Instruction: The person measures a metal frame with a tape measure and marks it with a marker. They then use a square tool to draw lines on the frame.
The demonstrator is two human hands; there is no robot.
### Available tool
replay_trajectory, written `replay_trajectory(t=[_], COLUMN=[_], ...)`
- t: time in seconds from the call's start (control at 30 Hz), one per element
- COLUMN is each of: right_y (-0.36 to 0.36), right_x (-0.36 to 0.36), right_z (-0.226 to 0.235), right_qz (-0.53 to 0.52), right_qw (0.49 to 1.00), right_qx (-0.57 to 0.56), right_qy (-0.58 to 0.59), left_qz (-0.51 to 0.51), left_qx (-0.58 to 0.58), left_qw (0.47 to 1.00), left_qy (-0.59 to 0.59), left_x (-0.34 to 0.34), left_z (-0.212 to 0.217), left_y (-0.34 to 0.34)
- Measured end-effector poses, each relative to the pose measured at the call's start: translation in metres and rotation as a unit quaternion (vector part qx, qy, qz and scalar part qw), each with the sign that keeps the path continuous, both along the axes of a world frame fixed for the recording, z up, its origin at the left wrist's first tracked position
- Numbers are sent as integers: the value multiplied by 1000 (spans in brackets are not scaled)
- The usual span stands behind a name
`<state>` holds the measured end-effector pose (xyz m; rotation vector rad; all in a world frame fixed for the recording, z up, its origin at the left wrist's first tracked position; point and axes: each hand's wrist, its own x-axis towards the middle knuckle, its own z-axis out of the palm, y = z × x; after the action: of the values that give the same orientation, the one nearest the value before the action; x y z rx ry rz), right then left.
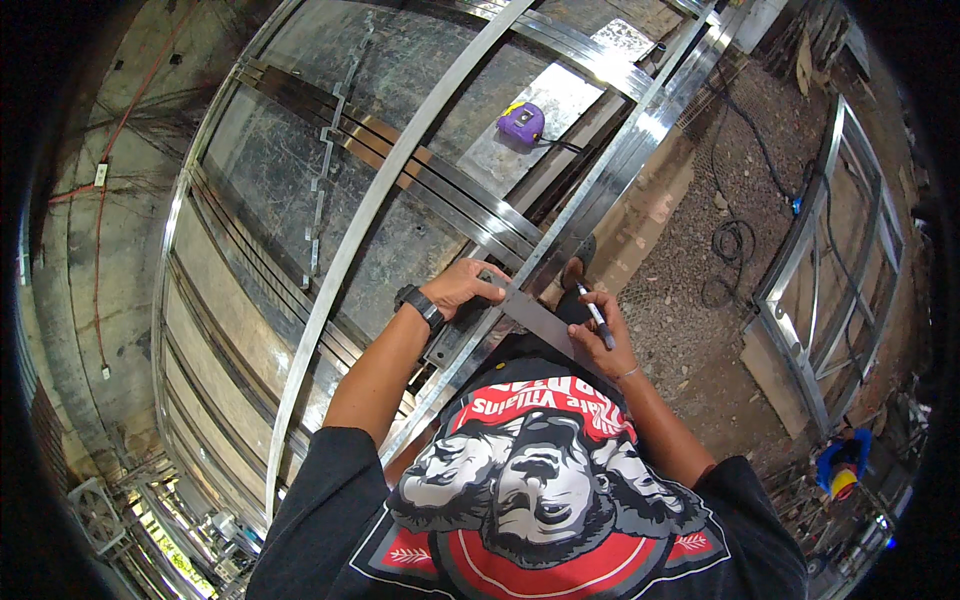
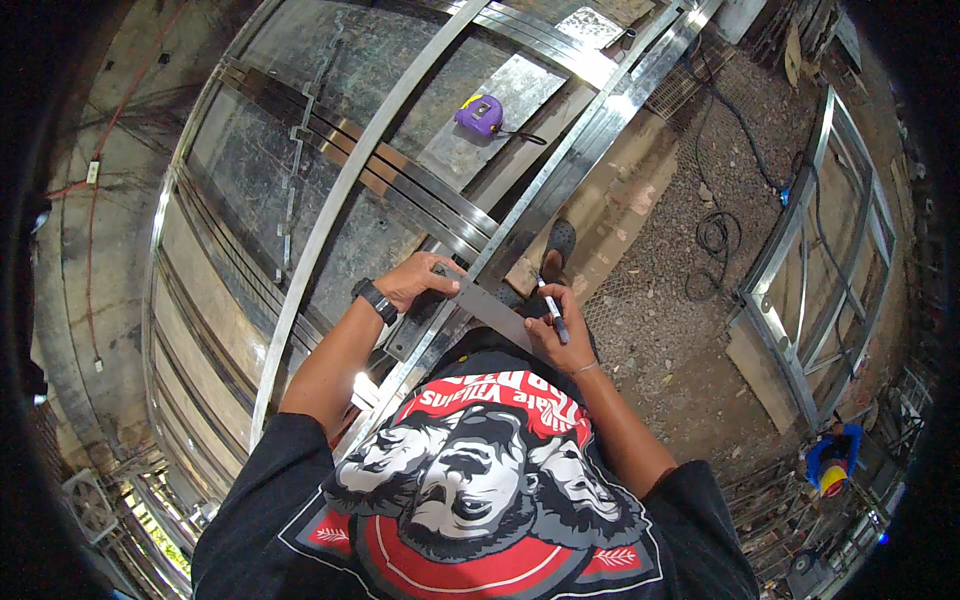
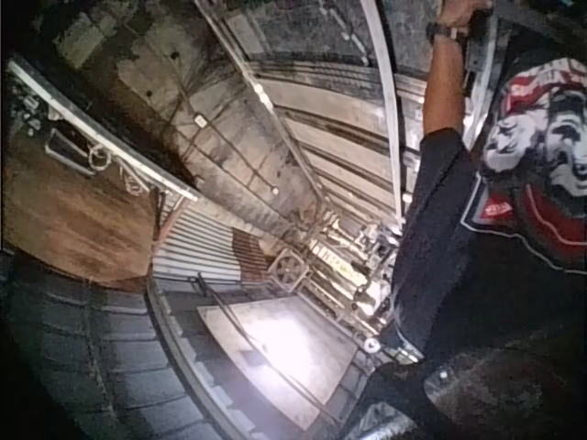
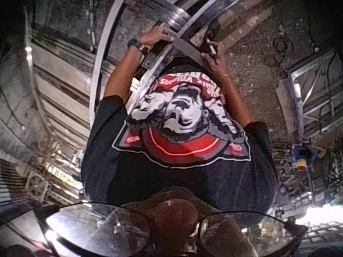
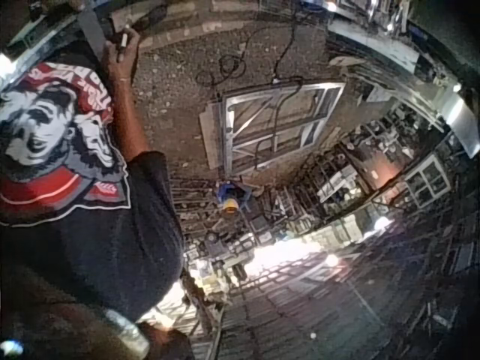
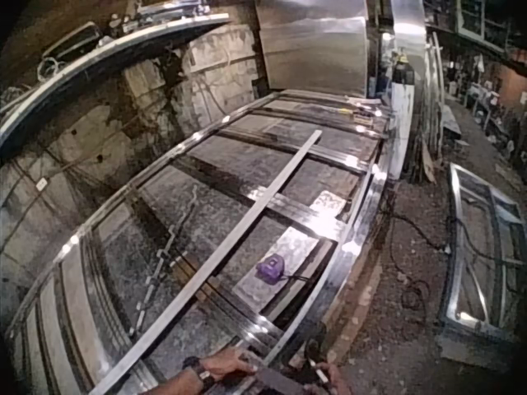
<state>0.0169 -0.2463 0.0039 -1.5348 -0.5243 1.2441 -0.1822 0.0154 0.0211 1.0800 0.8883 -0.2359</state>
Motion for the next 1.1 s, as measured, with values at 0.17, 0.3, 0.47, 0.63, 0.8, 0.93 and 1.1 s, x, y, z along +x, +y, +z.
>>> replay_trajectory(t=[0.17, 0.3, 0.47, 0.63, 0.8, 0.93, 1.1], right_y=[0, -1, 0, -3, -4, 4, 36], right_x=[-2, 2, 2, 2, 2, -2, -15], right_z=[4, 9, 14, 7, 11, 26, 32], right_qz=[-14, 7, 4, 14, -7, -49, -55], right_qw=[1000, 1000, 1000, 1000, 999, 994, 993], right_qx=[-2, -18, -10, -7, -15, 31, 106], right_qy=[5, 4, 14, -22, -31, -93, 13], left_qz=[7, 3, -17, -14, -8, -5, -13], left_qx=[-13, -13, 22, 22, 22, 28, 44], left_qw=[1000, 1000, 1000, 1000, 1000, 1000, 999], left_qy=[-6, -8, 9, 7, -2, 2, 15], left_x=[-2, -2, 2, 0, 1, 1, 2], left_z=[-9, -9, -8, -13, -12, -10, -3], left_y=[-1, -1, -2, -3, -4, -5, -7])
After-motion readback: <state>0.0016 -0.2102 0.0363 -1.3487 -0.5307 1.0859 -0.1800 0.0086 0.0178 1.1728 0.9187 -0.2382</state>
